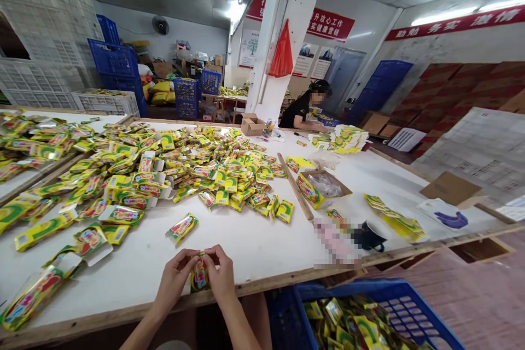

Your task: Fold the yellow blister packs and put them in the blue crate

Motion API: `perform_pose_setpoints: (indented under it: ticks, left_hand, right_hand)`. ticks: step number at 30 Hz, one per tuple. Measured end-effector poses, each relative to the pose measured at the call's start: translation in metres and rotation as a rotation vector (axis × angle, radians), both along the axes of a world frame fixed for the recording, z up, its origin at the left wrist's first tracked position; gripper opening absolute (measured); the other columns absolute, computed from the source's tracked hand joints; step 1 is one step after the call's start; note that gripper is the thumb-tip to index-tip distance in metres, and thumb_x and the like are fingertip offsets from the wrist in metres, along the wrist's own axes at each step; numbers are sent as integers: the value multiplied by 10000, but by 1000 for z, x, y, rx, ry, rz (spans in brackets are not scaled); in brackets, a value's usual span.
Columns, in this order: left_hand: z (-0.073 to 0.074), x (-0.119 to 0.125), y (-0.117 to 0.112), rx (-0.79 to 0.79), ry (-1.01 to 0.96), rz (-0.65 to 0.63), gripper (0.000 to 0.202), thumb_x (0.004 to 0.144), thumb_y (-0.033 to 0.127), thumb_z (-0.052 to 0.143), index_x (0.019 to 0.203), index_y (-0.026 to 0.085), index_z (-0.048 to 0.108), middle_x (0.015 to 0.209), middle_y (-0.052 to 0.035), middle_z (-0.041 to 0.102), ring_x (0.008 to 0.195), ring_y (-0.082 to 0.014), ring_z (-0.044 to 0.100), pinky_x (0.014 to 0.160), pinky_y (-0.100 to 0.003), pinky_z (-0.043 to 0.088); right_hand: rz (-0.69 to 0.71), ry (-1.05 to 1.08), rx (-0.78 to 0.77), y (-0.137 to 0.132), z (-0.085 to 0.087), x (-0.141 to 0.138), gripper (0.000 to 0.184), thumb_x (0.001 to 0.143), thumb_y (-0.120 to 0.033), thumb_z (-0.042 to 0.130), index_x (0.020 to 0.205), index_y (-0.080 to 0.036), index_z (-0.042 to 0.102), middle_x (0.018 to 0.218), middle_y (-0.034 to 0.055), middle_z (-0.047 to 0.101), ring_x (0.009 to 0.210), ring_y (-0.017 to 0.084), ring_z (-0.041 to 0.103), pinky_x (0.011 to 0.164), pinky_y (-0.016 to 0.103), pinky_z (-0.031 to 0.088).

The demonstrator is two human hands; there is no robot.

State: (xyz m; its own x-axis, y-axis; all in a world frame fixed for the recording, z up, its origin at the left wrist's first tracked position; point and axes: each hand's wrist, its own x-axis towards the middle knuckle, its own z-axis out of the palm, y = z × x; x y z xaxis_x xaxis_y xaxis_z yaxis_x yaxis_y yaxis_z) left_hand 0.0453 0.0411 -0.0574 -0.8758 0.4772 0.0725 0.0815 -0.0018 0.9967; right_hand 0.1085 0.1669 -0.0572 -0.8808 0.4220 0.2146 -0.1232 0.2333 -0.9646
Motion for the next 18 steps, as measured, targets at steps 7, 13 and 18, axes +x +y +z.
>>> perform_pose_setpoints:
  ticks: [7, 13, 18]
  left_hand:
    - [4, -25, -3, -223, 360, 119, 275, 867, 422, 477, 974, 206, 609, 1031, -98, 627, 1018, -270, 568, 891, -425, 457]
    - [-11, -71, -16, -740, 513, 384, 626, 784, 326, 571, 1339, 113, 374, 1308, -216, 454, 1233, -372, 402, 972, -544, 342]
    - [-9, -81, -18, -861, 455, 234, 484, 767, 291, 565, 1213, 121, 484, 1150, -168, 564, 1115, -340, 500, 940, -506, 348]
  right_hand:
    - [-151, -16, 135, 7, 16, 23, 211, 877, -342, 513, 1030, -206, 563, 939, 50, 651, 791, 187, 622, 705, 276, 497]
    - [-861, -82, 588, 109, 55, 139, 411, 857, -508, 448, 1040, -165, 581, 982, 136, 632, 858, 276, 594, 772, 393, 470]
    - [-1059, -189, 937, 157, 57, 218, 482, 839, -577, 386, 898, -156, 612, 894, 175, 633, 889, 351, 568, 826, 491, 424]
